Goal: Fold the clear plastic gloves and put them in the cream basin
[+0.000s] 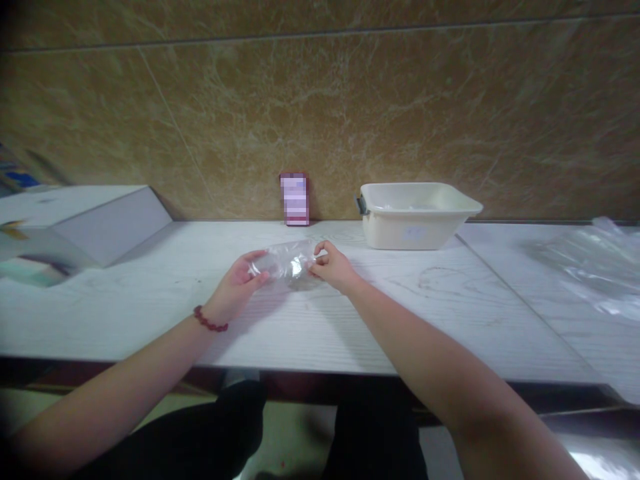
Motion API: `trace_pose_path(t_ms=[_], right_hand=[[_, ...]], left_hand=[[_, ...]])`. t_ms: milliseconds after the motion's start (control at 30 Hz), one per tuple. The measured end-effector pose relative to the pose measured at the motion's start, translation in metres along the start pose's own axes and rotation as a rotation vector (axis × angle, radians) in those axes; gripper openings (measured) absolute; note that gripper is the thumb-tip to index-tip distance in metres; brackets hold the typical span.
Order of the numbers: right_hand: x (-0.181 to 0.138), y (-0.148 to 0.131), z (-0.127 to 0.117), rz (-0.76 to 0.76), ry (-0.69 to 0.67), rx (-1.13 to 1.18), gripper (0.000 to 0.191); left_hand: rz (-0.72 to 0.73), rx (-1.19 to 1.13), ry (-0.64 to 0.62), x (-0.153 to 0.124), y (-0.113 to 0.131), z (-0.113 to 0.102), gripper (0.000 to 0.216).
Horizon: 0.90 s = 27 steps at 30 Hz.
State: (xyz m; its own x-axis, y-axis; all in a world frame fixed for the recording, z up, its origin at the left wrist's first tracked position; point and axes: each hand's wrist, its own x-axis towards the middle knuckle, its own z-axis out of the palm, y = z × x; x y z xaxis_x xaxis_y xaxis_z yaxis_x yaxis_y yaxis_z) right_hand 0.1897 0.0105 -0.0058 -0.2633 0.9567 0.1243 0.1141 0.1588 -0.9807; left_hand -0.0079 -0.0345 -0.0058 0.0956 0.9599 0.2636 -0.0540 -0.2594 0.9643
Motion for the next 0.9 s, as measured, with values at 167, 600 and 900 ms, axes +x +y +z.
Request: trace_pose_path(t_ms=[167, 600, 900], right_hand=[[-0.0002, 0.0008, -0.0004, -0.034, -0.017, -0.017, 0.028], [-0.0012, -0.0066, 0.0023, 0.017, 0.068, 0.108, 0.038], [-0.0008, -0.0046, -0.0013, -0.171, 0.173, -0.226, 0.025]], left_hand=[[0.008, -0.005, -0.003, -0.0005, 0.0001, 0.0000, 0.045], [0.060, 0.042, -0.019, -0.0002, -0.0017, -0.0012, 0.043], [0.076, 0.032, 0.003, -0.0007, -0.0014, -0.0009, 0.046]])
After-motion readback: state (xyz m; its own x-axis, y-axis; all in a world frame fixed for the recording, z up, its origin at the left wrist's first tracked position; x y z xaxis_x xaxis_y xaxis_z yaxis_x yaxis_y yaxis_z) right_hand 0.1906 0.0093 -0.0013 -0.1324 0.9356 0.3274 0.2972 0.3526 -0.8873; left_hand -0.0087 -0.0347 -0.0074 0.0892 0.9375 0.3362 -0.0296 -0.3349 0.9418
